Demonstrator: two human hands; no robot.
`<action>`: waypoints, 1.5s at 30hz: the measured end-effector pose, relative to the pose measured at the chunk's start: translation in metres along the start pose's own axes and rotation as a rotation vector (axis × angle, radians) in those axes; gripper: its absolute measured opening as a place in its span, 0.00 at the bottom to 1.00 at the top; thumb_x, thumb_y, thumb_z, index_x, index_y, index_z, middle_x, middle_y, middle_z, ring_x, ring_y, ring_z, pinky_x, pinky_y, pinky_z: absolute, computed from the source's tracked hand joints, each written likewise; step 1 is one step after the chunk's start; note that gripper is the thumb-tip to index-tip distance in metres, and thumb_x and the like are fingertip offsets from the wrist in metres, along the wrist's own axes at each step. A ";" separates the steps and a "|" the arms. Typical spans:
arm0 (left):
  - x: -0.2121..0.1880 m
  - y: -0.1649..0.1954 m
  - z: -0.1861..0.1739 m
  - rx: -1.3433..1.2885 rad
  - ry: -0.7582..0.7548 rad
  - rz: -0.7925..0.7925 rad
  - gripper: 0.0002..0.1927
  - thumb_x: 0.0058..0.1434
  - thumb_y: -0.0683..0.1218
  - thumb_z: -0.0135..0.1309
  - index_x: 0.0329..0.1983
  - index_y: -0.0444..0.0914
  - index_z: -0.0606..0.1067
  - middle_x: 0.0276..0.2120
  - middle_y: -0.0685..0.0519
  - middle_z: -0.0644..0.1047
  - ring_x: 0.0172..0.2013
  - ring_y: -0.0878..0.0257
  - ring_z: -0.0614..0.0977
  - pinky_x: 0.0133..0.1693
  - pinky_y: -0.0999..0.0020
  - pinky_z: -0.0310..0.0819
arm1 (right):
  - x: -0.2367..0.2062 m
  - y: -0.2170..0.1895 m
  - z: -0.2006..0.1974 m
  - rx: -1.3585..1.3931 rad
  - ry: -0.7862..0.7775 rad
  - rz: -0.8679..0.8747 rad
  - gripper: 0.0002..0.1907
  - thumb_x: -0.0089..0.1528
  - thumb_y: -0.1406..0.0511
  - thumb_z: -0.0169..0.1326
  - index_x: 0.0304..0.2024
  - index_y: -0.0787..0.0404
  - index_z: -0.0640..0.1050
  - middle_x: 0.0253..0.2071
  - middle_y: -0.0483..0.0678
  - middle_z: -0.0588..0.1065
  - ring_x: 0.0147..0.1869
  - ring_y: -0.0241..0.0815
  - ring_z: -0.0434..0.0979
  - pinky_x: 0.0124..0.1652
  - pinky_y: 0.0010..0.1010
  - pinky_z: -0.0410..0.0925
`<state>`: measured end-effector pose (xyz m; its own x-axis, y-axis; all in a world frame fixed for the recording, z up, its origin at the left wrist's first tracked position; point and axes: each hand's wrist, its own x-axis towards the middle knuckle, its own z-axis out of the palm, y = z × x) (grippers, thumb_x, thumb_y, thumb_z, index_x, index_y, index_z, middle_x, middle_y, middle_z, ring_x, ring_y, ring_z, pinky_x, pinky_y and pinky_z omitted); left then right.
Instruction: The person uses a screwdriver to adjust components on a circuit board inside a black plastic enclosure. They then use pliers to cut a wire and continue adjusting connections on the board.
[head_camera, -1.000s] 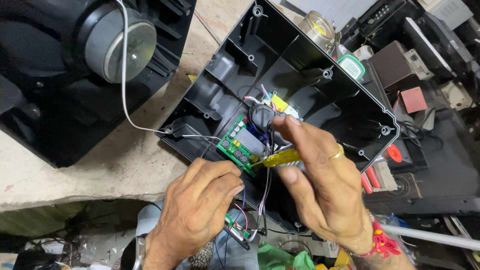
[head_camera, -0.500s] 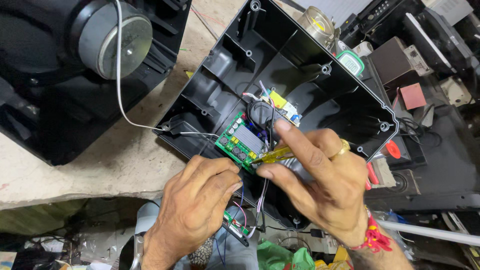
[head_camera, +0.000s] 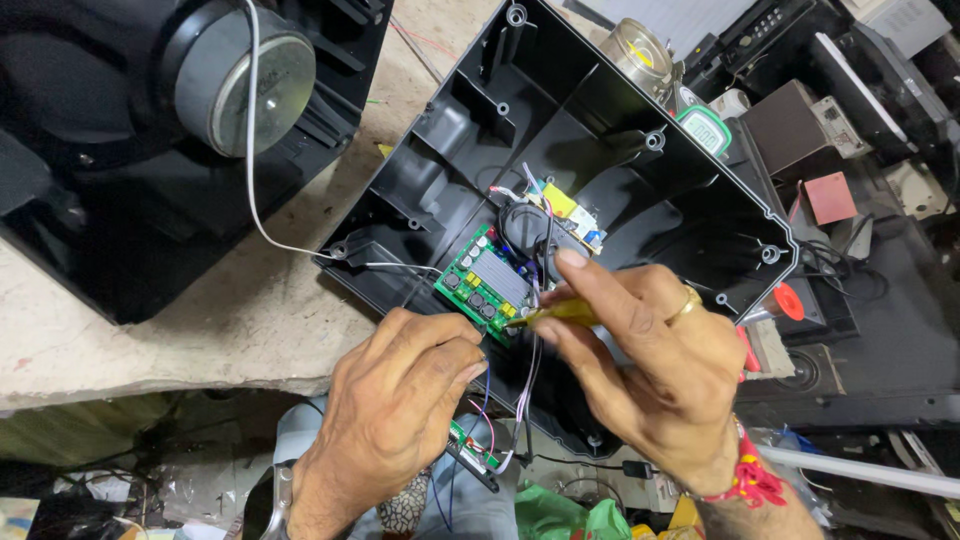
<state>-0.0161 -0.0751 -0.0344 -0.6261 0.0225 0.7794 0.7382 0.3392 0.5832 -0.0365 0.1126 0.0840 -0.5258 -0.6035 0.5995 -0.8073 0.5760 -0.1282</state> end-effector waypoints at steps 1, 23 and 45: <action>0.000 0.000 0.000 0.003 -0.006 -0.006 0.12 0.56 0.37 0.63 0.41 0.34 0.75 0.42 0.50 0.78 0.38 0.54 0.80 0.34 0.63 0.76 | 0.000 0.000 0.000 -0.018 -0.005 0.006 0.31 0.59 0.73 0.69 0.63 0.65 0.72 0.43 0.50 0.80 0.44 0.38 0.83 0.39 0.25 0.73; 0.000 0.002 0.003 0.004 0.008 -0.005 0.11 0.57 0.37 0.63 0.42 0.35 0.74 0.43 0.49 0.79 0.38 0.53 0.80 0.35 0.62 0.76 | -0.003 0.009 -0.006 0.020 -0.073 0.052 0.33 0.56 0.71 0.67 0.63 0.66 0.71 0.46 0.56 0.78 0.47 0.46 0.81 0.46 0.34 0.72; 0.001 0.002 0.005 0.005 0.011 0.005 0.12 0.57 0.37 0.63 0.43 0.34 0.74 0.42 0.49 0.79 0.38 0.53 0.80 0.35 0.63 0.76 | 0.008 0.010 -0.010 0.143 -0.149 0.084 0.21 0.60 0.73 0.64 0.56 0.66 0.75 0.44 0.50 0.82 0.46 0.41 0.88 0.43 0.25 0.77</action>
<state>-0.0164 -0.0698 -0.0339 -0.6193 0.0135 0.7850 0.7400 0.3441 0.5779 -0.0461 0.1193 0.0953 -0.6177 -0.6376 0.4603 -0.7834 0.5497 -0.2899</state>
